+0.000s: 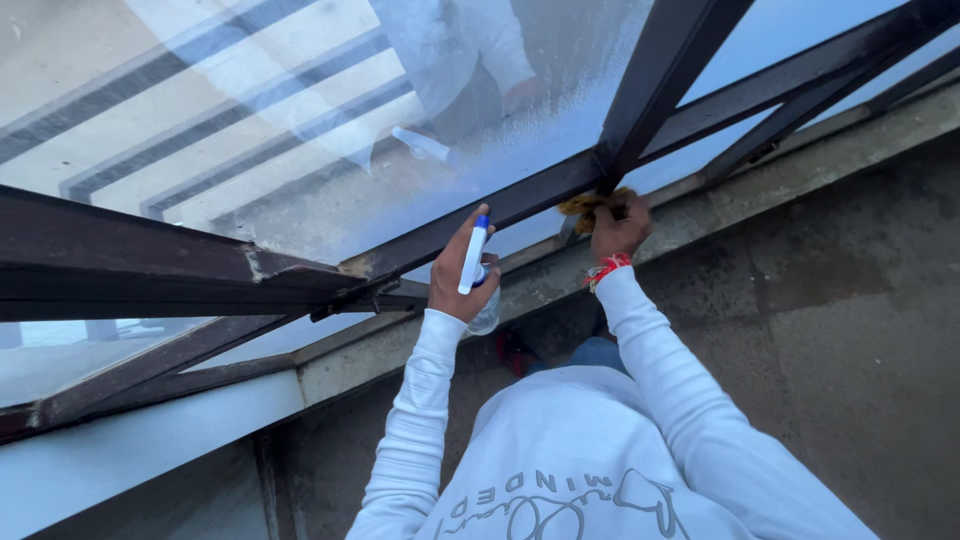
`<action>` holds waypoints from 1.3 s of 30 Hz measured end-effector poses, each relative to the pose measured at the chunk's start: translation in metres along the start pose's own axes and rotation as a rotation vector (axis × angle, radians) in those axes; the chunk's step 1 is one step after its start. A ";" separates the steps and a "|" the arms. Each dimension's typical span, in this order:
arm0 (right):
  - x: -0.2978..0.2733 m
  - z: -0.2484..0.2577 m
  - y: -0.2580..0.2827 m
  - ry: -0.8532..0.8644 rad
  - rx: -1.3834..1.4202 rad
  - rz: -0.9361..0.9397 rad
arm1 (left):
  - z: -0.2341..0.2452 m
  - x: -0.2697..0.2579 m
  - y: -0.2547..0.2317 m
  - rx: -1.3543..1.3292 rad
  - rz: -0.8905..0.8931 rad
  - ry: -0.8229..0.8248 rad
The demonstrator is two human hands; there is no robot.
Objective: The person sprays a cleaning liquid from a bottle onto a glass pane and wipes it with a yellow cloth.
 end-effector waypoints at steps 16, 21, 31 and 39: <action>0.005 -0.002 0.010 0.022 -0.062 -0.070 | -0.008 0.004 -0.005 -0.136 0.172 -0.061; 0.015 -0.005 -0.046 -0.139 0.263 -0.371 | -0.009 0.004 -0.001 -0.168 0.241 -0.054; 0.085 0.016 0.134 -0.108 0.058 0.446 | -0.013 0.002 -0.004 -0.161 0.159 -0.092; 0.051 0.015 0.096 0.077 -0.016 0.157 | -0.017 0.000 -0.004 -0.148 0.155 -0.135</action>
Point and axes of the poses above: each hand's wrist, its own x-axis towards the middle knuckle, its own z-axis out of the back of the hand, y = z × x, the point moved 5 cm from there along x, towards the middle knuckle, and after that the axes turned 2 degrees about -y, right-handed, at the moved point
